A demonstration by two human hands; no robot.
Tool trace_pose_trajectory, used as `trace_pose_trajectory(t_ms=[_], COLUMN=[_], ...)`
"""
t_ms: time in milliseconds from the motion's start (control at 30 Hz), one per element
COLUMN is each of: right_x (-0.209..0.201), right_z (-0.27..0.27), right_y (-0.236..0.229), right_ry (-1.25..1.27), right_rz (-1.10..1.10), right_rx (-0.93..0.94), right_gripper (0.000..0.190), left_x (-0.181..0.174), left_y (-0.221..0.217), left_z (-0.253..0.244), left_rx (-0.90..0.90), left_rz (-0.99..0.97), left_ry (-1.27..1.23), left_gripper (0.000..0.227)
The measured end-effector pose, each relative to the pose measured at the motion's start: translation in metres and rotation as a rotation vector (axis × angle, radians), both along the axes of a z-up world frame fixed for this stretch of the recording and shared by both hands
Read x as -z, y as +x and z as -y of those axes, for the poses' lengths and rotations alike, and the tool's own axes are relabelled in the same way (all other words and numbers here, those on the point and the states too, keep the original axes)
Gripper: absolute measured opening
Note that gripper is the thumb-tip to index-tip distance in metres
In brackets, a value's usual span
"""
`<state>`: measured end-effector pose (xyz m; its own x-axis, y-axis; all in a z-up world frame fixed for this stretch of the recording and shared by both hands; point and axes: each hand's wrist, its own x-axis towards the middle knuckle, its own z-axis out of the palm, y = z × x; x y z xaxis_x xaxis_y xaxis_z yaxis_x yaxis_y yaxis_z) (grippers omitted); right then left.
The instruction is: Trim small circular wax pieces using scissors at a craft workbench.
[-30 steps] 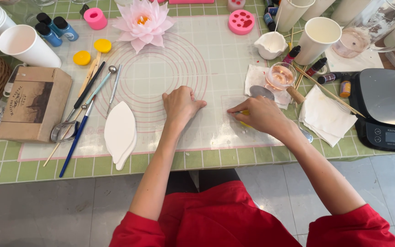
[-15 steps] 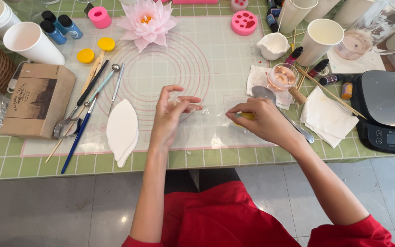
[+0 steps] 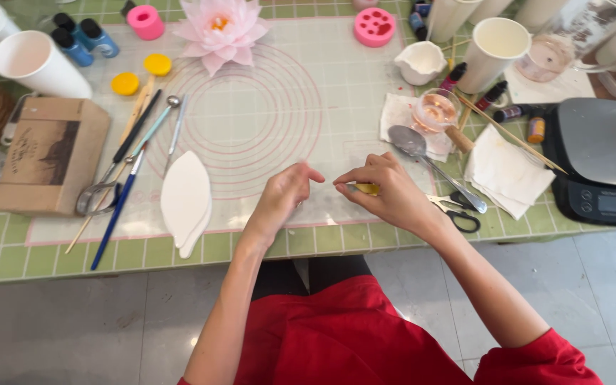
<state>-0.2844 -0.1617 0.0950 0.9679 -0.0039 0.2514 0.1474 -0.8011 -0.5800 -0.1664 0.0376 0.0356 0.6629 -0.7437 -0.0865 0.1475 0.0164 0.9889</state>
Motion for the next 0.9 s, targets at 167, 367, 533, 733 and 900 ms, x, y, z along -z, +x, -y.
trace_pose_trajectory(t_ms=[167, 367, 533, 733, 900], right_x=[0.002, 0.031, 0.026, 0.018, 0.017], right_z=[0.008, 0.030, 0.040, 0.059, 0.069], right_y=[-0.026, -0.054, -0.081, -0.129, -0.141], right_ry=[-0.004, 0.007, 0.033, -0.334, -0.385], right_rz=[-0.017, 0.172, 0.208, -0.014, -0.196], right_rx=[0.186, 0.197, 0.125, 0.510, 0.550], right_gripper=[0.021, 0.025, 0.030, 0.027, 0.042], left_x=[-0.047, -0.028, -0.050, -0.022, -0.043], left_y=[-0.026, -0.028, -0.037, -0.038, -0.047], left_z=[0.025, 0.054, 0.068, 0.062, 0.058], left_rx=[0.133, 0.068, 0.089, 0.100, 0.112], left_rz=[0.266, 0.611, 0.585, 0.697, 0.729], left_ry=[0.298, 0.326, 0.402, 0.396, 0.574], left_gripper=[0.023, 0.006, 0.026, 0.017, 0.030])
